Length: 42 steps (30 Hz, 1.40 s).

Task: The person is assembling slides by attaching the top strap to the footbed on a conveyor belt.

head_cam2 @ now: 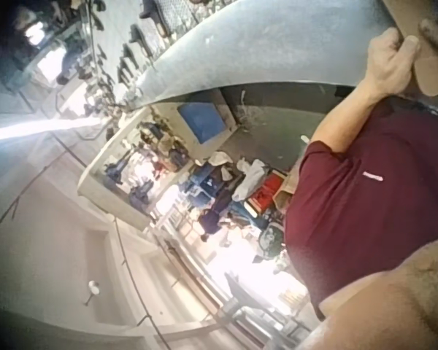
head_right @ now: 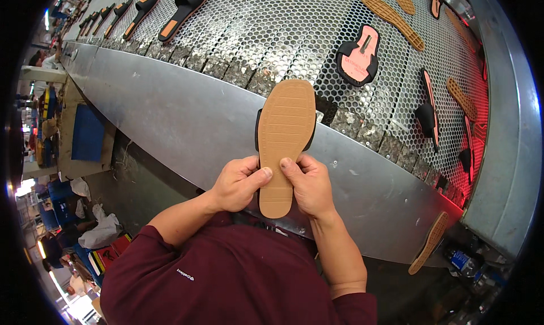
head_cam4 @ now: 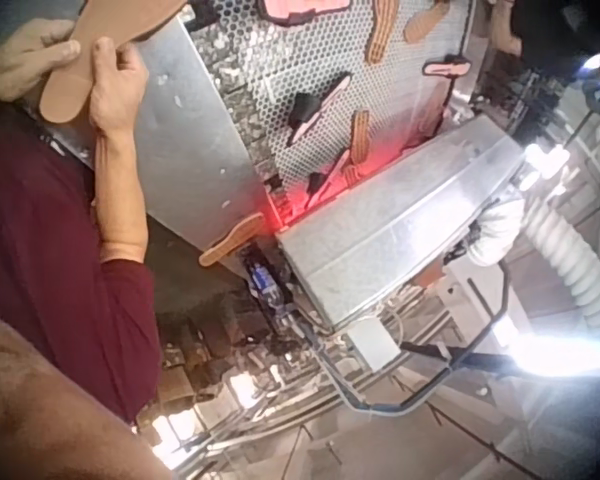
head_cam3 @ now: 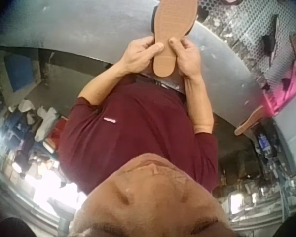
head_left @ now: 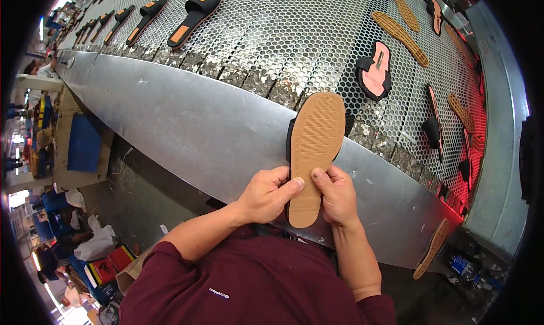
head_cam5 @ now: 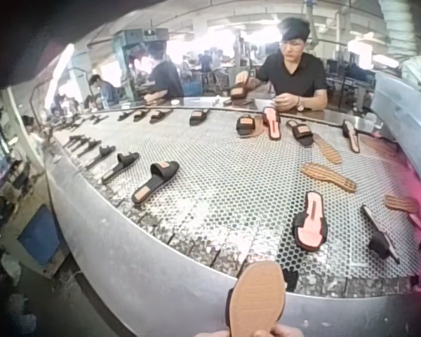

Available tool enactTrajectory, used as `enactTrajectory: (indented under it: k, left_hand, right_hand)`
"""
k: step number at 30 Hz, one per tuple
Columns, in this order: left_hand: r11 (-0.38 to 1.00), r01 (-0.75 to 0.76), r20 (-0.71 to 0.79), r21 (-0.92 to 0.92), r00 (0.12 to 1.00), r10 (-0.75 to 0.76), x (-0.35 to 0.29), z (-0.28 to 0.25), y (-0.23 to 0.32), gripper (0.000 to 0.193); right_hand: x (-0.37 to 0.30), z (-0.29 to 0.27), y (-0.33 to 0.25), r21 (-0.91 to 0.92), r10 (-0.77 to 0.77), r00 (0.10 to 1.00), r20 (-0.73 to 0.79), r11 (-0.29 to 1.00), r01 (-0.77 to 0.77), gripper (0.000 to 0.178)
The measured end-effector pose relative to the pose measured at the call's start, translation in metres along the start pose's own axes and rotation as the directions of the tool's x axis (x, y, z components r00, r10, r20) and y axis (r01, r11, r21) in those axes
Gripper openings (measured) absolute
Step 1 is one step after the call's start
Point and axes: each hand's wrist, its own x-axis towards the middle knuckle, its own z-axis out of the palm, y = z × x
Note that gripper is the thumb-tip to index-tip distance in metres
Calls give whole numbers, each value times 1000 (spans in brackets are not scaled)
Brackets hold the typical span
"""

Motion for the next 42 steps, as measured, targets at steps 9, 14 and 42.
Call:
enactTrajectory:
  k: [9, 14, 42]
  left_hand:
    - [955, -116, -50, 273, 990, 134, 7, 0, 14, 23]
    - [700, -169, -290, 694, 824, 486, 49, -43, 54, 24]
    - [732, -277, 229, 622, 959, 169, 139, 36, 60, 46]
  right_hand:
    - [7, -12, 5, -107, -58, 998, -32, 993, 54, 30]
    - [40, -43, -52, -49, -166, 970, -179, 986, 160, 50]
    - [114, -93, -186, -911, -435, 890, 133, 300, 283, 49]
